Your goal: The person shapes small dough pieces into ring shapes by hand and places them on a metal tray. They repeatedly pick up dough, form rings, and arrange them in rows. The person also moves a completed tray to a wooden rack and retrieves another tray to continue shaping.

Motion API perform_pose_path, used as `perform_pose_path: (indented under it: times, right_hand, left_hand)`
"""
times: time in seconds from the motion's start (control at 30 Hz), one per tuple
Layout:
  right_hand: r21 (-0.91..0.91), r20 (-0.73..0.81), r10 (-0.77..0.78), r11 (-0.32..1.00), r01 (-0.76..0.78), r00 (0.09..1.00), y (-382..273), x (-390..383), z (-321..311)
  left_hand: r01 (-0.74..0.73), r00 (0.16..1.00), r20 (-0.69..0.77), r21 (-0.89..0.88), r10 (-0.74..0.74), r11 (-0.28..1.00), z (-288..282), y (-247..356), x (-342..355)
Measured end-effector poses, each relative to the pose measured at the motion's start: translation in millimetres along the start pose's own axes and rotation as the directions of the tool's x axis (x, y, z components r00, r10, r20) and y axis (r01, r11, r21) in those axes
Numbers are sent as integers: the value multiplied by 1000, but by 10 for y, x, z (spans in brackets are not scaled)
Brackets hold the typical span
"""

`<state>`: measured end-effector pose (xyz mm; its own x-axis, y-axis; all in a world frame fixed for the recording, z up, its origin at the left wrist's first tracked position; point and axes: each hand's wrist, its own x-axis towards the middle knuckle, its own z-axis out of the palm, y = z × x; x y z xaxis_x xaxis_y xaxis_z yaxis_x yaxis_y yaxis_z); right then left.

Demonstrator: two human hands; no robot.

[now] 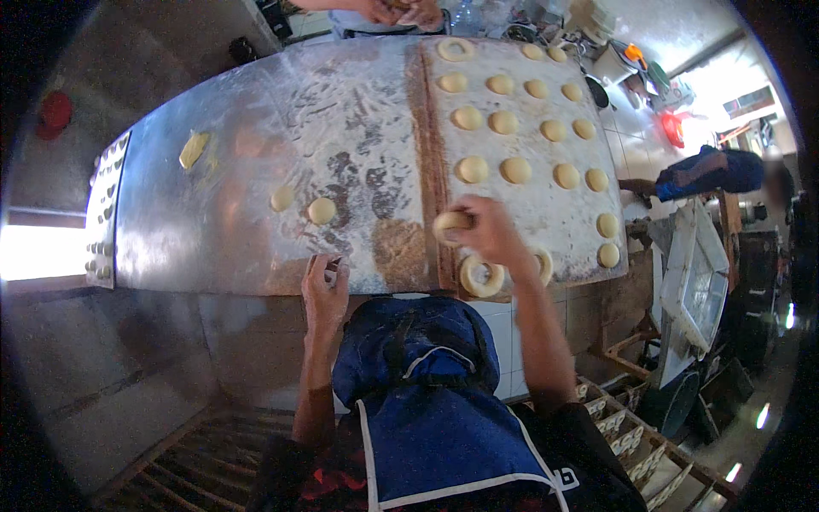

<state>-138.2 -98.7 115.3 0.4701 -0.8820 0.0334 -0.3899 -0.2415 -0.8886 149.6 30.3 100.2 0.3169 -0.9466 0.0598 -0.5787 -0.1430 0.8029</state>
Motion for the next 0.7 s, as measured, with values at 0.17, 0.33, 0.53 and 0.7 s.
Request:
perform_pose_path:
  times: [0.17,0.33,0.53,0.7]
  right_hand:
    - [-386,-90,203,895,-222,975,27,660,1159]
    - [-570,-40,125,812,-125,991,-21,636,1085]
    - [228,-158,362,919,-323,919,-355,348,1084]
    - [6,-199,307,950,-312,930,-419,202,1014]
  left_hand:
    - [-99,995,-37,-39,97,994,-265,-376,247]
    - [32,989,144,-297,12,954,13,-276,410]
    - [324,891,455,-626,-5,710,469,-111,605]
    - [296,889,456,-512,-37,806,481,13,603]
